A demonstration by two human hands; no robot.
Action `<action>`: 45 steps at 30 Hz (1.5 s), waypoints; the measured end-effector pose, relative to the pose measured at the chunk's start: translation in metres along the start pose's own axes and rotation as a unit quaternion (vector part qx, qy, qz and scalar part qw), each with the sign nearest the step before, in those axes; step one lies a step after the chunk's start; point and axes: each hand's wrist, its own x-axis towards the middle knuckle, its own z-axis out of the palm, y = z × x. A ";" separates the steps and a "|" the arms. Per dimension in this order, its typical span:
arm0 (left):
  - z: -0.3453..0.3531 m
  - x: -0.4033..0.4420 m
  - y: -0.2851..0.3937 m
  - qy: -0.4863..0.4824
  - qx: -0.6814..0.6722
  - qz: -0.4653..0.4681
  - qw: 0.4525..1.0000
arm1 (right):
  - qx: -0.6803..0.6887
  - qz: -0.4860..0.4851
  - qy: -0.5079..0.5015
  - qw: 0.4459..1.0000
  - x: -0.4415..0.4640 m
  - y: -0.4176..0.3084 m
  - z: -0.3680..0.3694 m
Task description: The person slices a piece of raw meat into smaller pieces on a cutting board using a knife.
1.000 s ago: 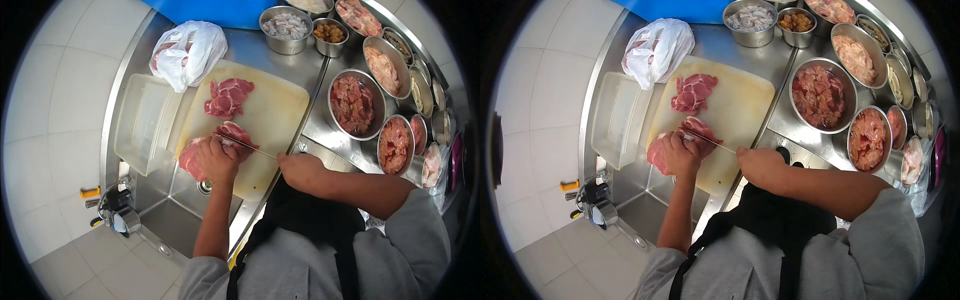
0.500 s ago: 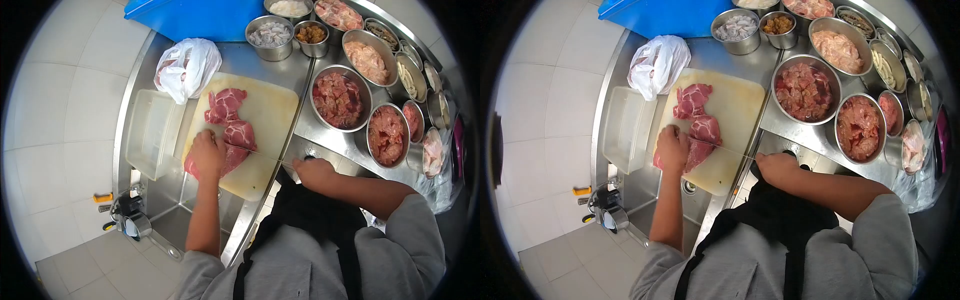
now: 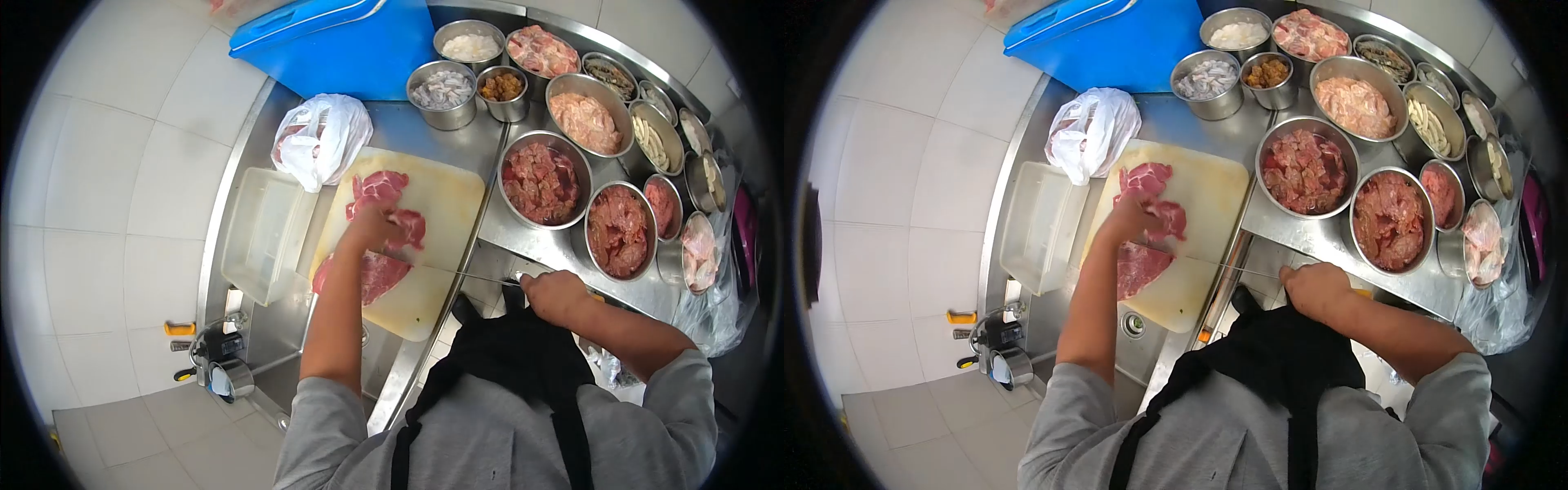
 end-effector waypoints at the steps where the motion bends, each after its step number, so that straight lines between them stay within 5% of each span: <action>1: -0.010 -0.002 0.006 0.005 -0.002 -0.001 1.000 | 0.005 -0.003 -0.003 1.000 0.000 -0.001 -0.002; 3: -0.033 -0.005 0.014 0.105 -0.033 0.085 0.990 | 0.006 -0.011 -0.008 1.000 -0.003 -0.007 -0.007; 5: -0.055 -0.017 0.005 0.310 0.168 0.146 0.924 | 0.014 -0.020 0.021 0.999 -0.005 -0.016 -0.019; 9: -0.047 -0.076 -0.027 0.510 0.122 0.115 0.843 | 0.062 -0.034 0.035 0.997 0.015 -0.059 -0.047; 14: 0.021 -0.113 -0.053 0.410 0.192 0.103 0.885 | 0.108 -0.095 0.076 0.987 0.062 -0.103 -0.053; 24: 0.055 -0.094 -0.065 0.458 0.285 0.103 0.835 | 0.079 -0.015 -0.024 0.996 0.064 -0.136 -0.080; 33: 0.057 -0.085 -0.073 0.467 0.290 0.098 0.829 | 0.164 -0.103 0.021 0.981 0.156 -0.158 -0.059; 36: 0.054 -0.094 -0.071 0.449 0.278 0.085 0.845 | 0.165 -0.075 -0.019 0.983 0.141 -0.158 -0.069; 38: 0.039 -0.106 -0.077 0.372 0.195 0.080 0.904 | 0.143 -0.053 -0.016 0.988 0.124 -0.153 -0.072; 45: 0.009 -0.134 -0.079 0.311 0.225 0.042 0.923 | 0.098 -0.022 -0.090 0.991 0.102 -0.143 -0.076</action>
